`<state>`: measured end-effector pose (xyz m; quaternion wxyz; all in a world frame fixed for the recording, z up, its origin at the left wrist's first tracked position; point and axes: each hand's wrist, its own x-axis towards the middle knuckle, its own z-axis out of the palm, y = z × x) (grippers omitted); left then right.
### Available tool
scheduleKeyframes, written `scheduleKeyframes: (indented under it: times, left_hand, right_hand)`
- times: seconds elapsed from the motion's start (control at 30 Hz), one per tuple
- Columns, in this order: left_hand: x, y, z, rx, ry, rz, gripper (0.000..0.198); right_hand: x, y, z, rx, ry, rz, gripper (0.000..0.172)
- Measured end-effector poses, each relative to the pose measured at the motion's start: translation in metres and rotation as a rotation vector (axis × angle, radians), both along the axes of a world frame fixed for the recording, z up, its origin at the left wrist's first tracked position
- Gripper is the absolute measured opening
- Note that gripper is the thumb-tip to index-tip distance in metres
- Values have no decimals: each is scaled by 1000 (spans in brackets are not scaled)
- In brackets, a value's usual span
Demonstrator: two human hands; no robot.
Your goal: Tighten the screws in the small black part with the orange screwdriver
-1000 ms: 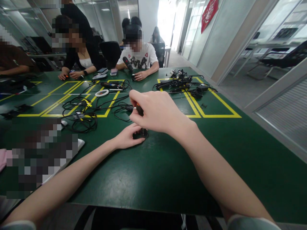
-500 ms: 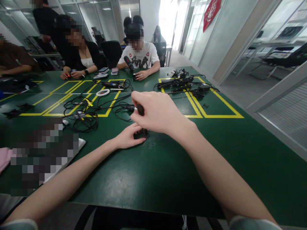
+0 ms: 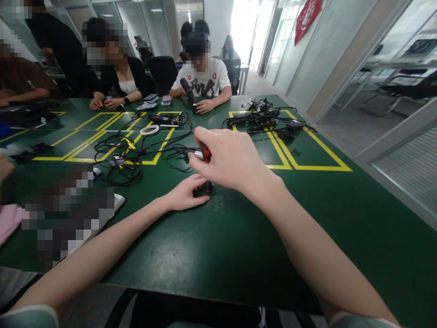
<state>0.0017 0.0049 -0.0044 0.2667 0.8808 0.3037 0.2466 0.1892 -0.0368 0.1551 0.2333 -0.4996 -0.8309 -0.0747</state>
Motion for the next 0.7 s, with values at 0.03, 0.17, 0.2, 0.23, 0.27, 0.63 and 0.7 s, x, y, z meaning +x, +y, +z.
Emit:
scheduleKeyframes:
  times: [0.03, 0.17, 0.2, 0.23, 0.27, 0.63, 0.7]
  left_hand:
    - [0, 0, 0, 1, 3, 3, 28]
    - [0, 0, 0, 2, 23, 12, 27]
    - [0, 0, 0, 2, 24, 10, 27]
    - [0, 0, 0, 2, 21, 9, 27]
    - [0, 0, 0, 1, 17, 7, 27]
    - [0, 1, -2, 8, 23, -1, 29]
    - [0, 1, -2, 5, 14, -8, 30]
  right_hand:
    - [0, 0, 0, 3, 4, -3, 21]
    - [1, 2, -1, -15, 25, 12, 14]
    - [1, 2, -1, -24, 35, 28, 11]
    - [1, 2, -1, -35, 44, 42, 12]
    - [1, 2, -1, -45, 49, 55, 14]
    - [0, -1, 0, -58, 29, 19, 17]
    - [0, 0, 0, -54, 40, 34, 18]
